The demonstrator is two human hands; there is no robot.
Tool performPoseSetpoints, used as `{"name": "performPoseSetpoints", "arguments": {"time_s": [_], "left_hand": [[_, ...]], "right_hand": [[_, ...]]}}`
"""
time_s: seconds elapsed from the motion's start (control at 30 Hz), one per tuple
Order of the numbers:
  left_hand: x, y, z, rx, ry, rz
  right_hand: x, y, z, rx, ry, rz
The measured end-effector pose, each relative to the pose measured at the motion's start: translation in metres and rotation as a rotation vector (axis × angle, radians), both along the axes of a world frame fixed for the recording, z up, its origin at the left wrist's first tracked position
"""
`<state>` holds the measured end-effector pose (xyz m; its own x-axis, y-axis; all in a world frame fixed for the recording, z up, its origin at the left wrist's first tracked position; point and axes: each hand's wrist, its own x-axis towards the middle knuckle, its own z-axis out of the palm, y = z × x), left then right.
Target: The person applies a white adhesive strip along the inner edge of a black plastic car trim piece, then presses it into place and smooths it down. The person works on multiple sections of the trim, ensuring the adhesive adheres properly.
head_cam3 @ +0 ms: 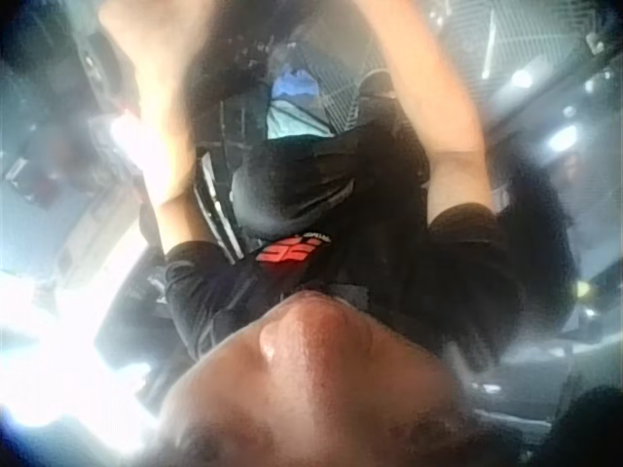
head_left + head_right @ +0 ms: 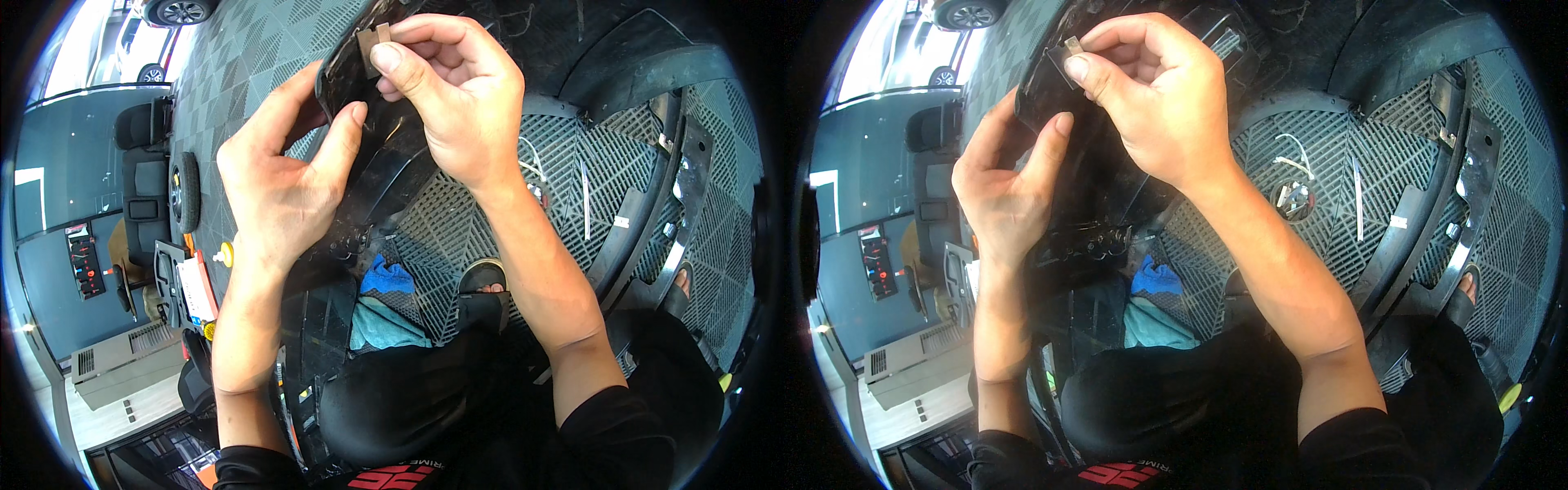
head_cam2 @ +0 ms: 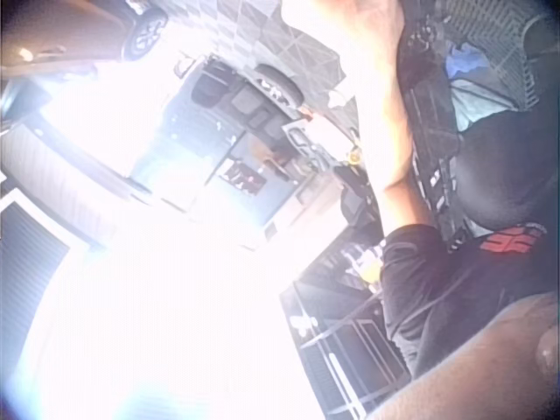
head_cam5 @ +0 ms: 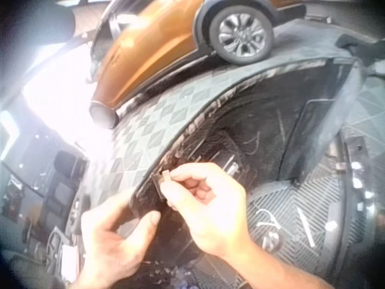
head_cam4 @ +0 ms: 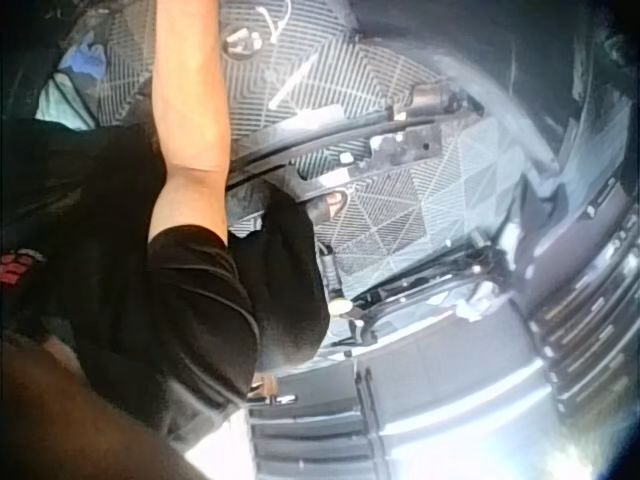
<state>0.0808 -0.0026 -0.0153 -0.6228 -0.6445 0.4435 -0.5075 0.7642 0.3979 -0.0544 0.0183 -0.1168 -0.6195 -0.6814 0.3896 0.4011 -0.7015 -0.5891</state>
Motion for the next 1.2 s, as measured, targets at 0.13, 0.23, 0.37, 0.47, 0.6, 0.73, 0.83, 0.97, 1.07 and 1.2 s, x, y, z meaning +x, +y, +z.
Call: {"name": "performPoseSetpoints", "arguments": {"time_s": [0.13, 0.23, 0.37, 0.47, 0.6, 0.73, 0.83, 0.97, 1.07, 1.2], "left_hand": [[0.0, 0.001, -0.002, 0.043, 0.038, 0.004], [0.0, 0.001, -0.001, 0.022, 0.024, 0.002], [0.0, 0.001, 0.001, -0.012, 0.002, -0.002], [-0.001, 0.001, 0.001, 0.02, 0.011, 0.007], [-0.004, 0.004, 0.003, 0.054, 0.019, 0.022], [-0.001, 0.003, 0.001, 0.032, 0.008, 0.013], [0.002, -0.001, 0.001, 0.007, -0.01, -0.024], [0.003, -0.001, 0.003, 0.012, -0.018, -0.031], [0.001, -0.001, 0.002, 0.033, -0.01, -0.026], [0.002, -0.001, 0.0, 0.041, 0.007, -0.019]], "right_hand": [[0.003, -0.007, -0.003, -0.097, 0.001, -0.05], [-0.001, 0.0, -0.004, 0.003, -0.114, 0.14], [-0.004, -0.001, -0.002, -0.014, -0.127, 0.158], [-0.004, 0.0, 0.001, 0.05, -0.115, 0.137], [0.001, 0.0, 0.005, 0.04, -0.089, 0.052], [0.004, 0.002, 0.01, 0.062, 0.01, -0.053], [0.001, 0.001, 0.007, 0.053, 0.046, -0.064], [-0.001, 0.001, 0.009, 0.092, 0.067, -0.049], [0.0, 0.0, 0.01, 0.098, 0.095, -0.092], [-0.005, 0.004, 0.015, 0.151, 0.249, -0.17]]}}
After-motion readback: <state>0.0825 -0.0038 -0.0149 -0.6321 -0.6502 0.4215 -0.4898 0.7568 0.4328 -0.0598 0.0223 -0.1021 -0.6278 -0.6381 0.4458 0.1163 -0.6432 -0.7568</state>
